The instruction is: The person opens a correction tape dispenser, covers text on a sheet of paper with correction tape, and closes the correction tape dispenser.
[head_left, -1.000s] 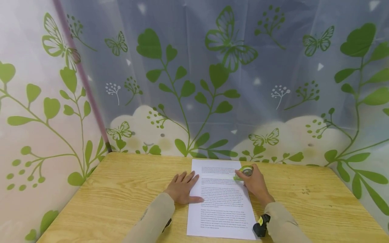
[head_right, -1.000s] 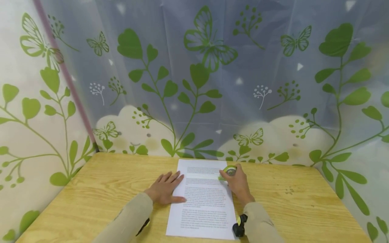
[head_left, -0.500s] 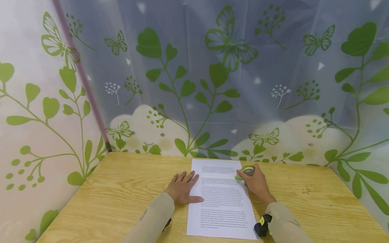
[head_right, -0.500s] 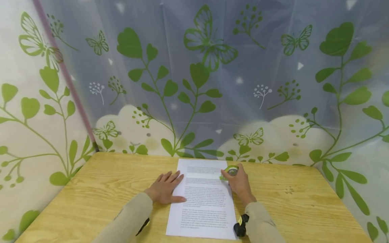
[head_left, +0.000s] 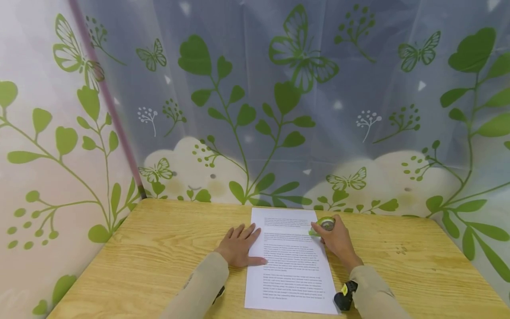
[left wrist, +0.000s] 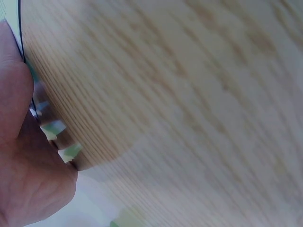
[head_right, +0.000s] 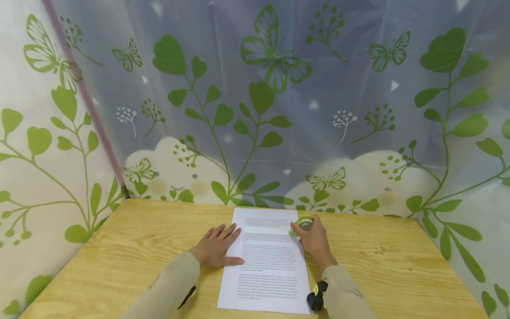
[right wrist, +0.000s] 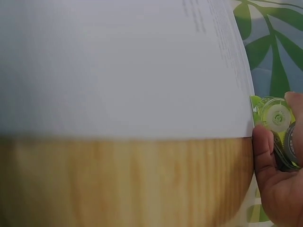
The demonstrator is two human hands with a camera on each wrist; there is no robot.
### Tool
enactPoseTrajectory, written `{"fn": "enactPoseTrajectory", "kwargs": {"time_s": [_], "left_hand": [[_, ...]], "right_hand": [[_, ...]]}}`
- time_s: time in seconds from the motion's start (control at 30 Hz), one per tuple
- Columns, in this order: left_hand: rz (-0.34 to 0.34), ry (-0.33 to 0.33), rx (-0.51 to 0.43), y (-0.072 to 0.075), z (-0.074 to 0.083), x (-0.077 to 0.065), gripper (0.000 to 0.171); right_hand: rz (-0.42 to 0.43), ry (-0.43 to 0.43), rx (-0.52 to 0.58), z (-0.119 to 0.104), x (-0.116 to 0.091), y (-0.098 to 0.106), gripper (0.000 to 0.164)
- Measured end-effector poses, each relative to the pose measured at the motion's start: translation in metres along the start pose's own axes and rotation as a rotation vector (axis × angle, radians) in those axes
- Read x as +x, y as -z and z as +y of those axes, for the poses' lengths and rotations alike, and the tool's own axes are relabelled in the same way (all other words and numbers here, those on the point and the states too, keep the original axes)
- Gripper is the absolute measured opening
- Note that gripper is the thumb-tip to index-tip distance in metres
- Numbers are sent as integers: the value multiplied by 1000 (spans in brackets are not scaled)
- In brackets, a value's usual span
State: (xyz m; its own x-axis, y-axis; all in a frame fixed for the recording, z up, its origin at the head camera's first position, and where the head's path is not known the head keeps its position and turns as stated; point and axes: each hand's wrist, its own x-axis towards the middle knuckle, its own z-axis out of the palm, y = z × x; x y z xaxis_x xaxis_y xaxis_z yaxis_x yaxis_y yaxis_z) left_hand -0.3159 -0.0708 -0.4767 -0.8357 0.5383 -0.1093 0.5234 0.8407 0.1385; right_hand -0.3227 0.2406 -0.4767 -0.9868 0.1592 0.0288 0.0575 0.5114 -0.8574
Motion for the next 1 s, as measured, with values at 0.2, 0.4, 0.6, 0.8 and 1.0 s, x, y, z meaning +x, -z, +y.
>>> {"fn": "enactPoseTrajectory", "kwargs": {"time_s": [0.2,0.4,0.6,0.8,1.0], "left_hand": [[-1,-2,0,-7,-4,5,98],[4,-15,-18,-3,-2,2,98],[17,-27,-14,0,-2,-2,96],[21,-26,-11,-5,-6,2,97],[7,-14,-9,-3,-2,2,95]], "right_hand": [[0,-9,20,0,-1,1,62],[6,-45,68,3,0,1,61],[44,-127,252,7,6,5,67],[64,-232,578,10,5,13,74],[75,-166,372,7,1,9,78]]}}
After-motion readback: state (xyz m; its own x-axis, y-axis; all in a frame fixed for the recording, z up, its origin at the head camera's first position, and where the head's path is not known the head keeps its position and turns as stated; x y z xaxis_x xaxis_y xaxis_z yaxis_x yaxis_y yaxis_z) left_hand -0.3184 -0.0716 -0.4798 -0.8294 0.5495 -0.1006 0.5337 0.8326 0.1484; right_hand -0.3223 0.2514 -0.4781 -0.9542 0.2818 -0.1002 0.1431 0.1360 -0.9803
